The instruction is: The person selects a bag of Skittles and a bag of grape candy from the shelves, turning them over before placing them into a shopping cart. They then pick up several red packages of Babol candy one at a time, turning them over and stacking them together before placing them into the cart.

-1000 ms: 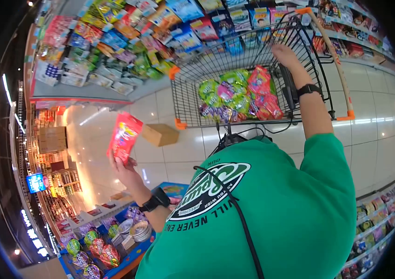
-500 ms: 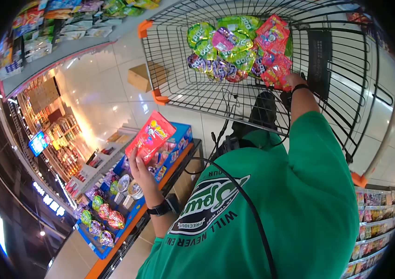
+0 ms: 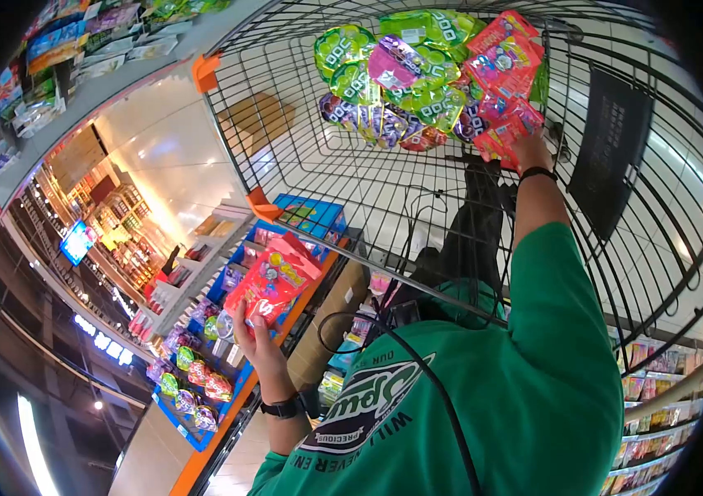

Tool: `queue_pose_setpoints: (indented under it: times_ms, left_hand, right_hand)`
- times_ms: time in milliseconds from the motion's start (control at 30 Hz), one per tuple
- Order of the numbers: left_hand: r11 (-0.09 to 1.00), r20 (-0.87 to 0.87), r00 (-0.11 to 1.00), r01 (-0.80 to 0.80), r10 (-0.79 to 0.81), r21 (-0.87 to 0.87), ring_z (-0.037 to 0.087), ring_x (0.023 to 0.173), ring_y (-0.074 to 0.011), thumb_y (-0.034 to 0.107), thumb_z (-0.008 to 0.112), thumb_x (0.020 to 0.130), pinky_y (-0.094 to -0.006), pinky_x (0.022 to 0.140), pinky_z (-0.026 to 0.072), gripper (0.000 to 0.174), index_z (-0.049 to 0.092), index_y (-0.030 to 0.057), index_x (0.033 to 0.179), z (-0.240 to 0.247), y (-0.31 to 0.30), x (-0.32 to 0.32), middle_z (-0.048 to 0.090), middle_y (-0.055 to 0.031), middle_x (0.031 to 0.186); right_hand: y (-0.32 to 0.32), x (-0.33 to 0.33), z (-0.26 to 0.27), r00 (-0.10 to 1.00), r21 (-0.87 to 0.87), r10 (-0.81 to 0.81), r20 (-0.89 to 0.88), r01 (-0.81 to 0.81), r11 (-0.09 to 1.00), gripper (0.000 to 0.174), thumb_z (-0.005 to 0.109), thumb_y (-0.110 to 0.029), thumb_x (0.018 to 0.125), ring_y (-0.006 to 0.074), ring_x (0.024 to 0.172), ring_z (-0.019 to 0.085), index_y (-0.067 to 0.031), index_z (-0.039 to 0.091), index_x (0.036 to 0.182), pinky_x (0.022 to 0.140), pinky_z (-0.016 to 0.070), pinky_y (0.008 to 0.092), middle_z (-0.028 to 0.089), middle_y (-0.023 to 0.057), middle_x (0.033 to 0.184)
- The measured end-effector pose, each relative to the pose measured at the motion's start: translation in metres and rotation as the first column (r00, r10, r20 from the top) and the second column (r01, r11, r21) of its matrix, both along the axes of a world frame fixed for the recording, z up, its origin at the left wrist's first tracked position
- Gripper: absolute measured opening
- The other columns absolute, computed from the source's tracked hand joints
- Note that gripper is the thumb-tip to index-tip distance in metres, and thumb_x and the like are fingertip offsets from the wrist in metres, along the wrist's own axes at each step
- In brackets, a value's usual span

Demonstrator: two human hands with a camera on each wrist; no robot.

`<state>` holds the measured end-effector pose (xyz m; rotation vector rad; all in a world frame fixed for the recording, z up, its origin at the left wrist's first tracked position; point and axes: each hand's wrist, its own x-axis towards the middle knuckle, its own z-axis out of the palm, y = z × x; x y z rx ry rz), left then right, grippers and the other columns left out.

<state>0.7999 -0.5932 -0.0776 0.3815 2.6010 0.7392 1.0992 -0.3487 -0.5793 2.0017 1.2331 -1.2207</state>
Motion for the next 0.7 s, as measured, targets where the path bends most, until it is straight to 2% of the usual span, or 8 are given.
queue_pose_setpoints:
  times_ms: [133, 267, 333, 400, 467, 533, 600, 700]
  left_hand:
    - [0.996, 0.032, 0.997, -0.068, 0.066, 0.063, 0.054, 0.068, -0.0112, 0.018, 0.051, 0.098, -0.0238, 0.055, 0.0434, 0.041, 0.041, 0.003, 0.135, -0.002, 0.0, 0.0, 0.058, -0.0094, 0.1]
    - [0.985, 0.085, 0.995, -0.064, 0.05, 0.162, 0.053, 0.068, -0.0131, 0.01, 0.051, 0.097, -0.0264, 0.058, 0.0462, 0.037, 0.043, 0.0031, 0.132, 0.0, -0.009, -0.007, 0.058, -0.0118, 0.104]
    - [0.982, 0.085, 0.996, -0.035, 0.019, 0.183, 0.054, 0.07, -0.0139, 0.012, 0.049, 0.098, -0.027, 0.058, 0.0467, 0.036, 0.043, 0.0033, 0.132, 0.001, -0.01, -0.011, 0.058, -0.0117, 0.104]
    - [0.975, 0.081, 0.997, -0.006, -0.012, 0.222, 0.056, 0.071, -0.0147, 0.013, 0.048, 0.098, -0.0275, 0.059, 0.0471, 0.035, 0.043, 0.0035, 0.132, -0.001, -0.01, -0.015, 0.058, -0.0116, 0.104]
    - [0.941, 0.087, 0.996, -0.048, 0.02, 0.336, 0.058, 0.075, -0.0168, 0.018, 0.044, 0.1, -0.0283, 0.059, 0.0479, 0.034, 0.045, 0.0024, 0.13, 0.0, -0.011, -0.019, 0.058, -0.0124, 0.106]
    - [0.942, 0.021, 1.0, -0.017, 0.011, 0.334, 0.06, 0.076, -0.019, 0.022, 0.039, 0.101, -0.0288, 0.059, 0.0484, 0.035, 0.047, 0.001, 0.128, -0.008, -0.036, -0.035, 0.058, -0.0139, 0.107]
    - [0.873, 0.237, 0.97, -0.166, 0.06, 0.459, 0.059, 0.072, -0.0195, 0.023, 0.038, 0.101, -0.0294, 0.06, 0.0484, 0.036, 0.048, 0.0, 0.127, -0.009, -0.038, -0.043, 0.059, -0.0149, 0.107]
    - [0.808, 0.194, 0.981, -0.115, 0.001, 0.578, 0.058, 0.068, -0.0186, 0.024, 0.039, 0.101, -0.0293, 0.058, 0.0467, 0.037, 0.047, 0.0, 0.128, -0.008, -0.04, -0.055, 0.06, -0.014, 0.1]
  right_hand:
    - [-0.008, -0.011, 0.016, 0.986, -0.04, 0.104, 0.133, -0.099, 0.994, 0.062, 0.072, -0.04, 0.073, 0.0358, 0.105, 0.063, -0.0039, 0.055, 0.12, 0.088, 0.0496, 0.0465, 0.065, 0.022, 0.111]
    - [-0.019, 0.0, 0.008, 0.944, -0.083, 0.33, 0.002, -0.328, 0.941, 0.045, 0.068, -0.036, 0.077, 0.0366, 0.102, 0.063, -0.004, 0.064, 0.108, 0.085, 0.0501, 0.0467, 0.066, 0.0204, 0.106]
    - [-0.013, 0.003, 0.023, 0.919, 0.065, 0.381, -0.097, -0.376, 0.924, 0.04, 0.065, -0.032, 0.078, 0.0383, 0.1, 0.063, -0.0038, 0.065, 0.106, 0.083, 0.0499, 0.0479, 0.066, 0.0223, 0.104]
    - [0.004, 0.015, 0.016, 0.932, 0.119, 0.348, -0.1, -0.336, 0.934, 0.034, 0.064, -0.029, 0.077, 0.0395, 0.094, 0.064, -0.0021, 0.067, 0.098, 0.08, 0.0497, 0.0489, 0.066, 0.0242, 0.098]
    - [0.024, 0.023, 0.028, 0.909, 0.14, 0.253, -0.331, -0.218, 0.966, 0.031, 0.062, -0.028, 0.078, 0.0365, 0.089, 0.066, -0.0008, 0.067, 0.092, 0.077, 0.0501, 0.0464, 0.068, 0.022, 0.091]
    - [0.046, 0.023, 0.047, 0.917, 0.185, 0.211, -0.338, -0.156, 0.97, 0.033, 0.062, -0.03, 0.079, 0.0336, 0.087, 0.066, -0.0011, 0.067, 0.093, 0.075, 0.05, 0.0436, 0.068, 0.0198, 0.089]
    - [0.073, 0.024, 0.067, 0.922, 0.234, 0.123, -0.367, -0.036, 0.972, 0.036, 0.061, -0.033, 0.081, 0.0277, 0.083, 0.067, -0.0016, 0.067, 0.096, 0.073, 0.0498, 0.0379, 0.069, 0.0154, 0.085]
    - [0.1, 0.019, 0.125, 0.887, 0.385, 0.217, -0.407, -0.049, 0.922, 0.042, 0.061, -0.039, 0.083, 0.0285, 0.086, 0.067, -0.0026, 0.065, 0.103, 0.077, 0.0491, 0.0382, 0.069, 0.0161, 0.091]
